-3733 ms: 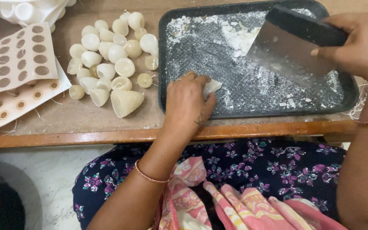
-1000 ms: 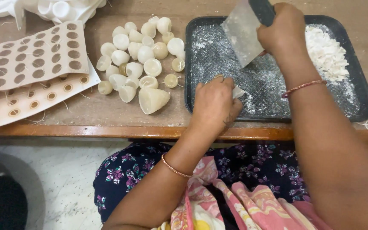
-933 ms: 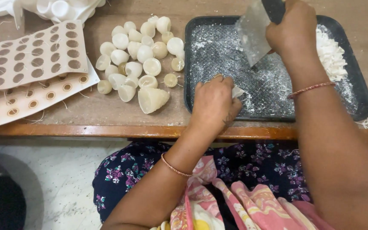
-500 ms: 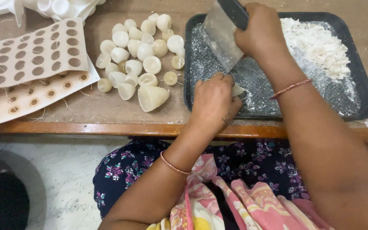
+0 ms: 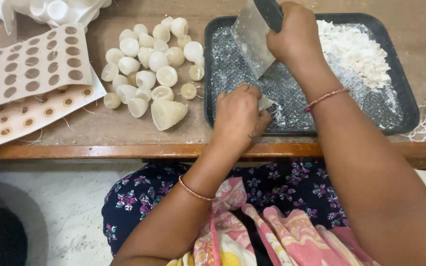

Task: The person is using a scraper to gather and process white wax material and clean small cone-shaped wax pieces on a tray.

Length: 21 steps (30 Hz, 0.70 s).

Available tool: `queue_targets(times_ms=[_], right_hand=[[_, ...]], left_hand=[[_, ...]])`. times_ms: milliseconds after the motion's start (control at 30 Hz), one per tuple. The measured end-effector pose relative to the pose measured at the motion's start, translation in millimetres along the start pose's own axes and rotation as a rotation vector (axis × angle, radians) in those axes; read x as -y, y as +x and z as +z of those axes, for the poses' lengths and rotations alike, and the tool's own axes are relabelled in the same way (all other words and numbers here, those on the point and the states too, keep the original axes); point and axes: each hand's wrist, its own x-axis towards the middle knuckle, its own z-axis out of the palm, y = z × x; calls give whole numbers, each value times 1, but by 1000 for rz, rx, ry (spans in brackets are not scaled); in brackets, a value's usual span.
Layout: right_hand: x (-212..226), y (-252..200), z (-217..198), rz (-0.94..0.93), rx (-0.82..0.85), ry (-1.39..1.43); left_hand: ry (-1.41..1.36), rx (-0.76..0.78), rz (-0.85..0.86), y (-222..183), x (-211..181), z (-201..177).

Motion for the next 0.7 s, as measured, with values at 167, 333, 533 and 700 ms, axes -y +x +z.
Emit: queue_targets(times_ms=[167,333,533,700], right_hand=[[-16,-9,-25,330,84,327],[-55,-31,-64,437,57,299],[-101,-47,-87,538,45,196],[-67,-68,-121,391,-4,240]], left_hand=[[-34,-34,46,-4,3,-3],[-9,5,-14,0,1,0],[20,-10,3,0,0,-1],[9,15,-17,2,-1,0]])
